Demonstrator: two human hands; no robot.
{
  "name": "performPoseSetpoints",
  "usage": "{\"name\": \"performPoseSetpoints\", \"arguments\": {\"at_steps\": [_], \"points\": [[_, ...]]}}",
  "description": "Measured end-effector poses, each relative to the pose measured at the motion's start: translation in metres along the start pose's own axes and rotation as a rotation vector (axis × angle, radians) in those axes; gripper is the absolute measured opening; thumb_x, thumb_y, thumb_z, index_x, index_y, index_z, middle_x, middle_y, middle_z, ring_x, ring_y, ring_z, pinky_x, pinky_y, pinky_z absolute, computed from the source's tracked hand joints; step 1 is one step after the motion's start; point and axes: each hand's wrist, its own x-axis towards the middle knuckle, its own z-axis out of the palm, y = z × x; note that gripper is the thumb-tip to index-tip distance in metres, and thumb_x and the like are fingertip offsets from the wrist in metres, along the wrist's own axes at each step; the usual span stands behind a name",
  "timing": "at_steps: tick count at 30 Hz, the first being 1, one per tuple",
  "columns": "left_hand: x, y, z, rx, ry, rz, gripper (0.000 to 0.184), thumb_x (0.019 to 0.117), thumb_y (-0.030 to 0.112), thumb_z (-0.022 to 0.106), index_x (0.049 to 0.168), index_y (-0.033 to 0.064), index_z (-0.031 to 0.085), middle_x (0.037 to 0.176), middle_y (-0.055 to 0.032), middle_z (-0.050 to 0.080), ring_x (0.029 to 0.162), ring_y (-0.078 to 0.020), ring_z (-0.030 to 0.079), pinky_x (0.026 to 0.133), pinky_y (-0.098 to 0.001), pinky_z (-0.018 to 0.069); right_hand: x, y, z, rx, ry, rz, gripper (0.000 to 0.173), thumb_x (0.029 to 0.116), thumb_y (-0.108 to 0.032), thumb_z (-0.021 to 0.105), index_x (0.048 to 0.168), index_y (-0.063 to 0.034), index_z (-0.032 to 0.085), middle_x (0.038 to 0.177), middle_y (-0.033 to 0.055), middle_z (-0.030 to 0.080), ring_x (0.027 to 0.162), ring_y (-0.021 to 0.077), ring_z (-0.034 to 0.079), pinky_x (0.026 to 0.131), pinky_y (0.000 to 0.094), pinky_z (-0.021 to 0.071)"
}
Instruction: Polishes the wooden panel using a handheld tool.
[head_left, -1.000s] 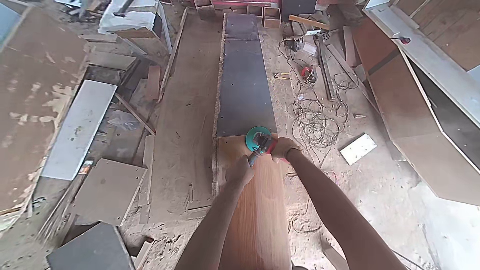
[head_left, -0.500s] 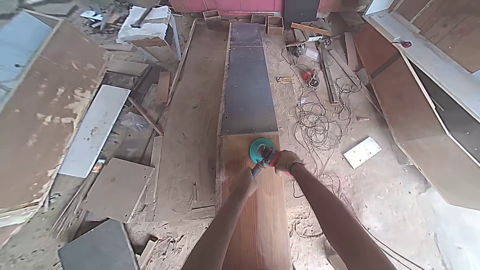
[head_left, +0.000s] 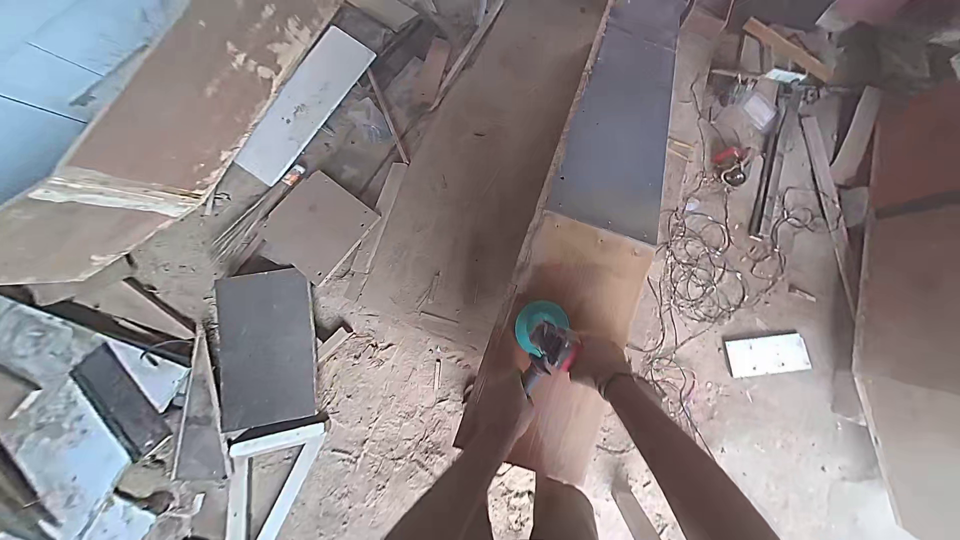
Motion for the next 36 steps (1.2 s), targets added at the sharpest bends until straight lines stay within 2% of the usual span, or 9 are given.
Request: {"name": "performPoseSetpoints", "arguments": {"at_steps": [5,10,13,18,21,25,29,32,36], "points": [[0.028,0.037,-0.064,0.078,-0.125,-0.055,0.045,0.0903,0.026,0.065,0.132,0.0108,0.059,0.119,-0.0145,0.071,0.106,-0.0340,0.072,0.082,-0.0576,0.0592,0.012,-0.011,-0.052,0.000,0.068,0.072,0.063,0.0795,-0.038,0.083,0.130,-0.0048,0.066,0.128,0.0190,0.069,0.122,0.0364,0.065,0.099,0.0616,0.0525],[0.085,0.092,-0.146,0.148,0.110,0.121,0.054,0.0913,0.020,0.068,0.142,0.0102,0.052,0.122,-0.0182,0.070,0.110,-0.0384,0.070,0.085,-0.0601,0.0575,0.041,-0.014,-0.131,0.128,0.218,0.156,0.060,0.0751,-0.033,0.088,0.120,0.0023,0.068,0.124,0.0227,0.068,0.120,0.0378,0.065,0.101,0.0611,0.0504],[0.094,0.083,-0.147,0.268,0.291,0.276,0.046,0.0963,0.021,0.066,0.140,0.0126,0.052,0.114,-0.0174,0.069,0.101,-0.0380,0.072,0.080,-0.0553,0.0583,0.064,-0.009,-0.133,0.200,0.244,0.093,0.059,0.0680,-0.025,0.093,0.114,0.0030,0.069,0.113,0.0208,0.072,0.108,0.0358,0.069,0.095,0.0588,0.0533],[0.038,0.081,-0.163,0.355,0.131,0.218,0.041,0.0994,0.027,0.067,0.135,0.0111,0.053,0.115,-0.0186,0.070,0.107,-0.0397,0.071,0.083,-0.0576,0.0578,0.054,-0.010,-0.118,0.207,0.081,-0.092,0.048,0.0691,-0.012,0.092,0.111,-0.0004,0.070,0.105,0.0171,0.071,0.098,0.0293,0.068,0.089,0.0527,0.0539],[0.015,0.059,-0.136,0.299,0.052,0.142,0.052,0.0980,0.022,0.067,0.145,0.0117,0.047,0.117,-0.0203,0.069,0.106,-0.0423,0.070,0.081,-0.0600,0.0581,0.022,-0.022,-0.094,0.155,0.010,-0.038,0.057,0.0713,-0.016,0.089,0.119,0.0024,0.066,0.116,0.0211,0.069,0.109,0.0335,0.066,0.095,0.0561,0.0523],[-0.027,0.014,-0.058,0.224,-0.009,0.060,0.056,0.0981,0.021,0.063,0.150,0.0121,0.042,0.110,-0.0194,0.072,0.097,-0.0410,0.073,0.079,-0.0589,0.0587,0.007,-0.020,-0.028,-0.007,-0.105,-0.017,0.069,0.0725,-0.027,0.092,0.126,0.0074,0.063,0.123,0.0251,0.068,0.117,0.0386,0.065,0.099,0.0602,0.0518],[-0.074,-0.022,0.018,0.198,0.069,-0.019,0.057,0.0936,0.012,0.062,0.148,0.0114,0.048,0.116,-0.0152,0.072,0.098,-0.0361,0.074,0.078,-0.0541,0.0612,-0.011,-0.008,0.042,-0.015,-0.199,-0.072,0.064,0.0697,-0.025,0.091,0.121,0.0043,0.066,0.117,0.0236,0.070,0.112,0.0391,0.067,0.094,0.0621,0.0534],[-0.108,-0.043,0.049,0.129,-0.093,-0.167,0.051,0.0984,0.023,0.059,0.147,0.0146,0.047,0.113,-0.0160,0.073,0.097,-0.0381,0.075,0.078,-0.0567,0.0607,-0.025,-0.004,0.096,-0.001,-0.253,-0.117,0.060,0.0721,-0.025,0.088,0.123,-0.0021,0.068,0.119,0.0208,0.071,0.113,0.0384,0.068,0.095,0.0637,0.0531],[-0.136,-0.054,0.063,0.025,-0.214,-0.305,0.053,0.1077,0.046,0.044,0.145,0.0097,0.051,0.122,-0.0173,0.072,0.104,-0.0376,0.073,0.085,-0.0585,0.0582,-0.029,0.002,0.156,-0.069,-0.259,-0.207,0.066,0.0697,-0.039,0.087,0.127,-0.0102,0.069,0.123,0.0174,0.072,0.116,0.0388,0.067,0.096,0.0683,0.0524]]}}
